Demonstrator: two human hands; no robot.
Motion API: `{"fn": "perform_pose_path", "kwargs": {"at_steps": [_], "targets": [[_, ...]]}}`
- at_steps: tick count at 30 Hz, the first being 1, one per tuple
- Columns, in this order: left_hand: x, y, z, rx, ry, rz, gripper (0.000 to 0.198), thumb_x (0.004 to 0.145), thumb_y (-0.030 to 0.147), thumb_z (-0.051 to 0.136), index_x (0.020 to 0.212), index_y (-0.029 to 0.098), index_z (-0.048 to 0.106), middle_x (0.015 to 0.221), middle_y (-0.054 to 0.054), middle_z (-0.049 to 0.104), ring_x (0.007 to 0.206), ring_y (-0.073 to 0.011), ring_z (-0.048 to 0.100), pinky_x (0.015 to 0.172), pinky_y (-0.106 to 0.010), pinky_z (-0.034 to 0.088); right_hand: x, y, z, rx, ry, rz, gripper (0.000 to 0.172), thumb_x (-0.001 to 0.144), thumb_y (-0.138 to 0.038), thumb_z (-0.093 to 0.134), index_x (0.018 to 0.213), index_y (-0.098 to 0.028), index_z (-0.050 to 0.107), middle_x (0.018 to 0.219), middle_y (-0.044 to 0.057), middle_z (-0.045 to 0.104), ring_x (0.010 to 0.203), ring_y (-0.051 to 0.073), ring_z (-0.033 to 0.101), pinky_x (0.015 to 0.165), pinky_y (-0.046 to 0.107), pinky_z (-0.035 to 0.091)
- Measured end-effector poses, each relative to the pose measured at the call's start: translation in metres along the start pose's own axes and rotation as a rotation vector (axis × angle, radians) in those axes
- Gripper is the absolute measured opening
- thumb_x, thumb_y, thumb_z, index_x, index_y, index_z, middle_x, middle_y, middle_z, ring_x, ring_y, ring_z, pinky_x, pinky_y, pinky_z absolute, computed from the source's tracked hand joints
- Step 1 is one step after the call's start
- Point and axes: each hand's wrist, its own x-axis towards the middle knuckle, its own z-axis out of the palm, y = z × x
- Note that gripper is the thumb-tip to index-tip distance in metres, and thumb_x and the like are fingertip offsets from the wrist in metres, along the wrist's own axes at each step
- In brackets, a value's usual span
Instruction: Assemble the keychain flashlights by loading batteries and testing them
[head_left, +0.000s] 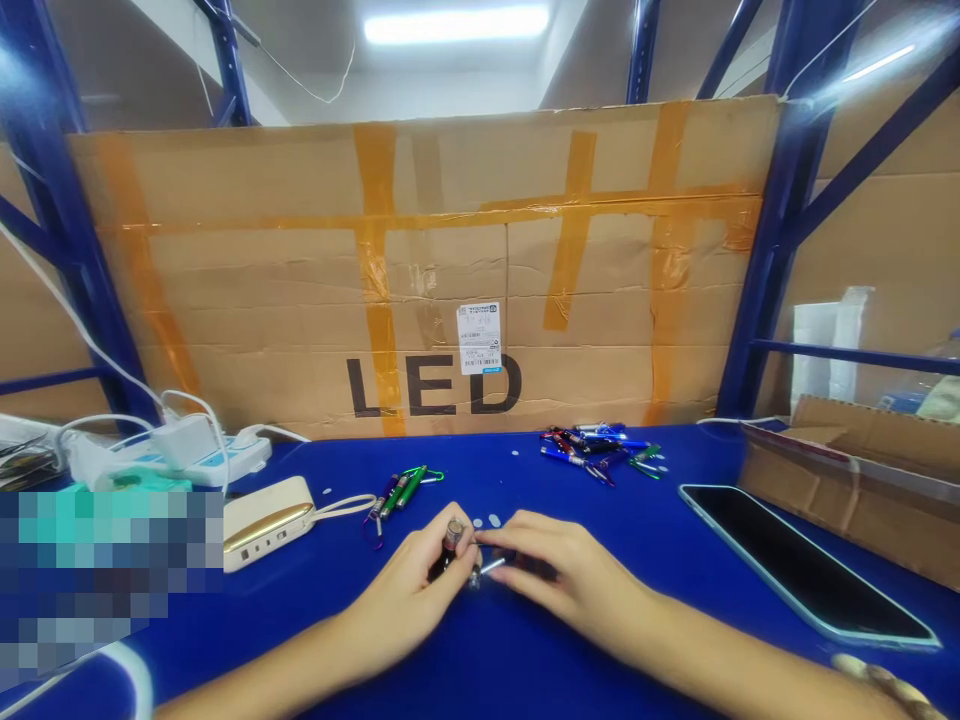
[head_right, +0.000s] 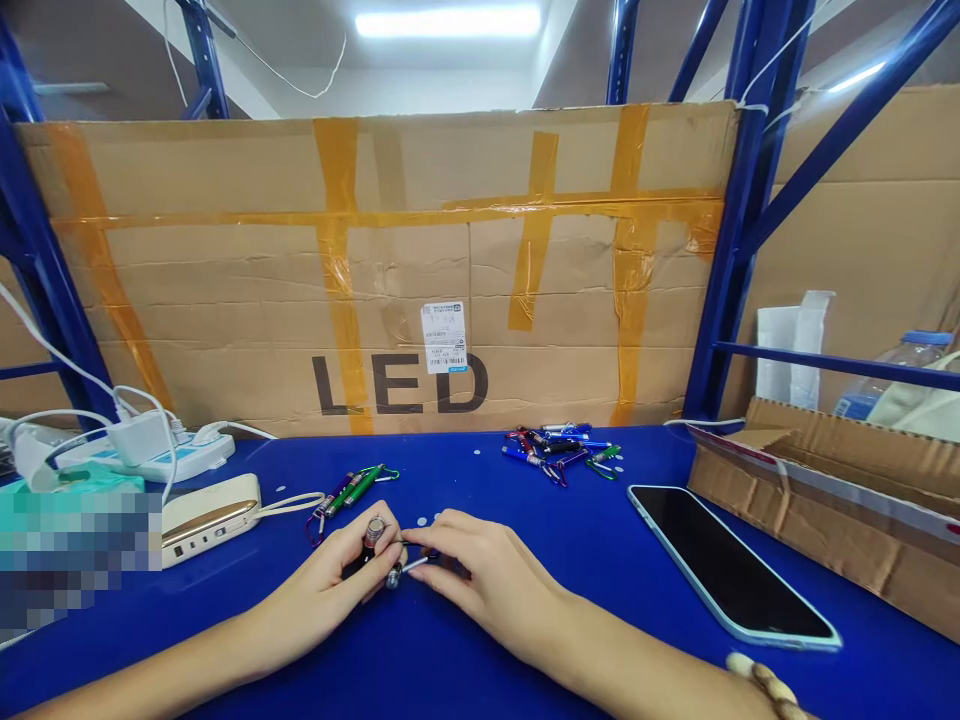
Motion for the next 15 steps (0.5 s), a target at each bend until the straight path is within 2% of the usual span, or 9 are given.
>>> {"fn": "perform_pose_path", "kwargs": {"at_steps": [4,7,10,15], "targets": [[0.0,-0.003,0.001,0.009,0.017,0.015,0.022,0.09,0.036,0.034,0.074,0.021,0.035,0.065,0.006,0.033,0.059,-0.0096,0.031,0.057,-0.022,0.029,0.0,-0.003,-0.003,-0.221,0.002,-0.14,0.033,0.092,-0.033,0.038,0.107,-0.015,0.061,0.076,0.004,0.056,0.064,0.011,0.053,0.058,0.02,0.043],[0.001,-0.001,0.001,0.071,0.007,0.062,0.022,0.09,0.035,0.034,0.073,0.02,0.035,0.063,0.006,0.035,0.058,-0.0099,0.033,0.057,-0.023,0.029,0.001,-0.005,0.0,-0.319,0.002,-0.176,0.034,0.093,-0.031,0.035,0.091,-0.012,0.064,0.067,0.002,0.052,0.055,0.01,0.048,0.051,0.019,0.039],[0.001,0.0,0.002,0.13,0.005,0.094,0.021,0.09,0.034,0.033,0.074,0.021,0.035,0.061,0.006,0.035,0.056,-0.0099,0.034,0.056,-0.023,0.029,0.001,-0.005,0.004,-0.383,0.001,-0.21,0.035,0.093,-0.028,0.035,0.076,-0.013,0.061,0.063,0.001,0.05,0.052,0.009,0.044,0.048,0.02,0.036],[-0.003,0.001,0.003,0.152,-0.023,0.088,0.019,0.091,0.033,0.033,0.076,0.022,0.036,0.06,0.006,0.043,0.054,-0.0103,0.04,0.056,-0.023,0.032,-0.001,-0.005,0.008,-0.412,0.043,-0.262,0.034,0.093,-0.025,0.034,0.071,-0.014,0.057,0.06,0.001,0.048,0.051,0.011,0.043,0.047,0.023,0.034]]}}
